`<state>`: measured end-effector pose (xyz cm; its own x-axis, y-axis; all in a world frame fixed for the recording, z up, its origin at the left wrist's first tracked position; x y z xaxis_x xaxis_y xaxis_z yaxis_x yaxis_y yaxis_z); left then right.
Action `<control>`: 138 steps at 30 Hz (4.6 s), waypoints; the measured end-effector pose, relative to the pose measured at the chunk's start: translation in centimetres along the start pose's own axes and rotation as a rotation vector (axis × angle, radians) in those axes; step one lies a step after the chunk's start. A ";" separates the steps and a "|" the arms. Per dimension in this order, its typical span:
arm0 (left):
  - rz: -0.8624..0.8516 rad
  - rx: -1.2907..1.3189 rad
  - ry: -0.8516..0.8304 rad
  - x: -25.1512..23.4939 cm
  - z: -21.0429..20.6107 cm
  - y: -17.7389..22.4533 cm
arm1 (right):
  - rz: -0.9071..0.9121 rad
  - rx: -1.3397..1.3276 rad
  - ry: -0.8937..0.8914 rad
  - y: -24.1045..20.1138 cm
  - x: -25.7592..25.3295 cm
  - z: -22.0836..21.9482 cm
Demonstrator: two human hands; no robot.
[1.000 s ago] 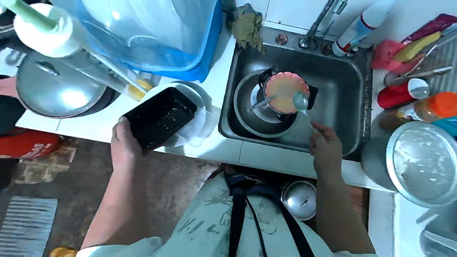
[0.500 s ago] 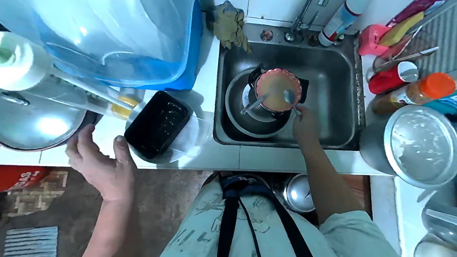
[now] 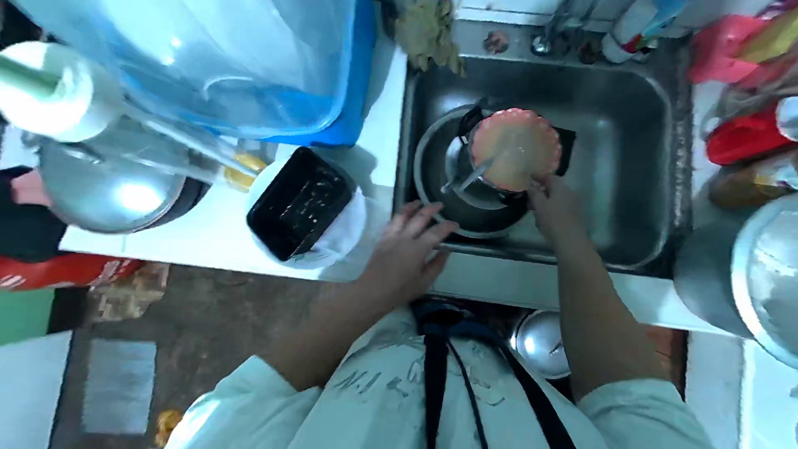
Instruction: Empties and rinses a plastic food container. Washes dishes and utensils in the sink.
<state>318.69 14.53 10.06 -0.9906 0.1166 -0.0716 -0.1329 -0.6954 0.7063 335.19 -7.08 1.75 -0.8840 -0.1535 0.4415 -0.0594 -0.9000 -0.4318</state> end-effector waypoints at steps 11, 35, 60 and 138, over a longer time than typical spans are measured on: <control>-0.029 0.073 0.144 2.3 1.7 -0.3 | 0.224 0.191 0.368 -3.4 5.4 3.8; -0.087 0.212 0.202 11.7 6.1 -2.9 | 0.587 -0.501 -0.399 -27.9 6.7 -12.7; 0.234 -0.281 -0.245 -19.8 -9.7 -3.0 | -0.079 0.278 0.577 14.8 10.6 0.2; 0.176 -0.213 -0.180 -25.8 -8.4 -4.0 | -0.088 0.346 0.574 14.3 10.5 -0.1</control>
<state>344.50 8.32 3.13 -0.9799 0.0918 0.1772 0.0169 -0.8467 0.5319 325.05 -21.55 0.12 -0.9945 0.0813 -0.0655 -0.0749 -0.9927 -0.0948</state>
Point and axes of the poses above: each hand's wrist, its own x-axis away from the middle knuckle, its own z-axis out of the back of the hand, y = z × x, the point moved 10 cm from there along -x, towards the middle knuckle, and after that the axes turned 11 degrees about x, right-handed, at the moved point
